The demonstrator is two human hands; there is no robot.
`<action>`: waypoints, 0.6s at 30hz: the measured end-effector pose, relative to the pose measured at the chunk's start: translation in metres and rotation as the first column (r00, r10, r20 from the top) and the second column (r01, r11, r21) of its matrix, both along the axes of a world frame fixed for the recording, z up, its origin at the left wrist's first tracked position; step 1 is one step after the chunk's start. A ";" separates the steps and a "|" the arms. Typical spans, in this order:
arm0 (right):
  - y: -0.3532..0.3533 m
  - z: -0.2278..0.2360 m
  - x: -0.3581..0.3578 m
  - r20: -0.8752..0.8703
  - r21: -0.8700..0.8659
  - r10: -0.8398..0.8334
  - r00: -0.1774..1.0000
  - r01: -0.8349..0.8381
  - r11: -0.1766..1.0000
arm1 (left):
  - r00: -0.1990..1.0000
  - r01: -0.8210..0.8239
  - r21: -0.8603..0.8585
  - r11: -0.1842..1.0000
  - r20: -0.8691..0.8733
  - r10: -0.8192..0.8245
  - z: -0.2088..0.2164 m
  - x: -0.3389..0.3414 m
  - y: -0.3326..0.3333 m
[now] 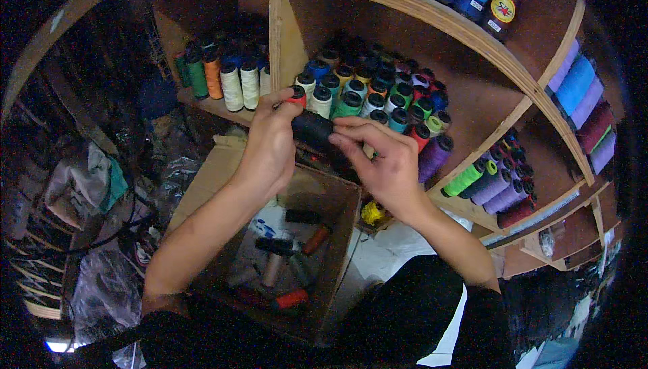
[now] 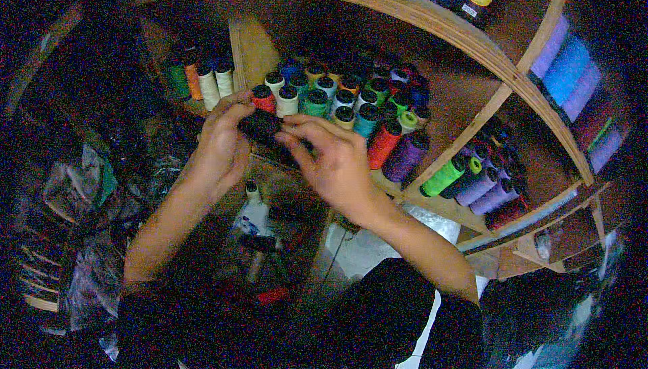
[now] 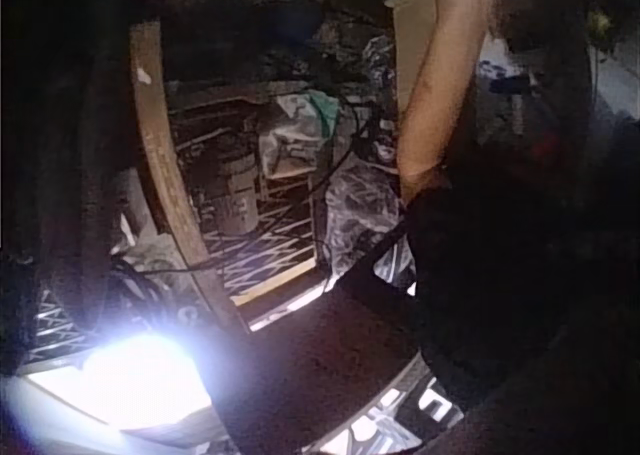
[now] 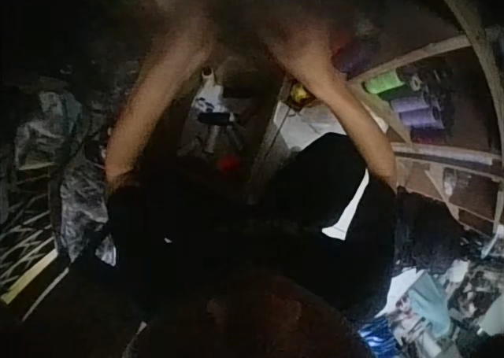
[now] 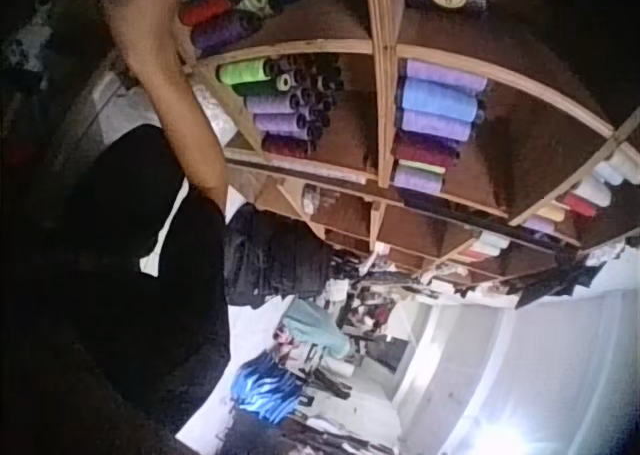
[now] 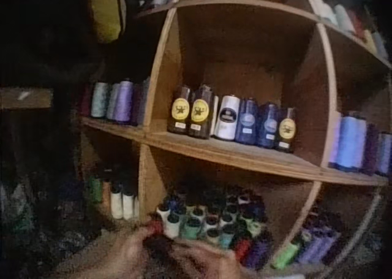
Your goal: The person sorts various spools of thread and containers from a cardboard box onto wooden shelves, organizing them by color and type.
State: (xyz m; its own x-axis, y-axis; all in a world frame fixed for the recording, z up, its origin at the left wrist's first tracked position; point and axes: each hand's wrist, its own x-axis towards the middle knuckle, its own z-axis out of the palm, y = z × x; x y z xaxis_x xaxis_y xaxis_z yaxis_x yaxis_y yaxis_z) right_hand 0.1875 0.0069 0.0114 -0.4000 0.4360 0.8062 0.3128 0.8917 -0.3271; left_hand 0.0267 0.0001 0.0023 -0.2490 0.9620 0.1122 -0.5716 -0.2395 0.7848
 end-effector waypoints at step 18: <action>0.008 0.013 0.026 0.157 -0.118 -0.036 0.987 0.055 0.991 | 0.994 -0.074 -0.040 0.996 -0.083 0.071 0.003 -0.008 0.003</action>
State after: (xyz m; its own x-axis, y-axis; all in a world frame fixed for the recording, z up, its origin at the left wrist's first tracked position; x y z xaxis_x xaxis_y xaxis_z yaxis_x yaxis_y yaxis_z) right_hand 0.2136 0.0150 0.0244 -0.4931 0.5478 0.6758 0.4073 0.8318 -0.3771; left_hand 0.0191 0.0034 0.0051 -0.3102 0.9461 0.0936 -0.4874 -0.2428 0.8387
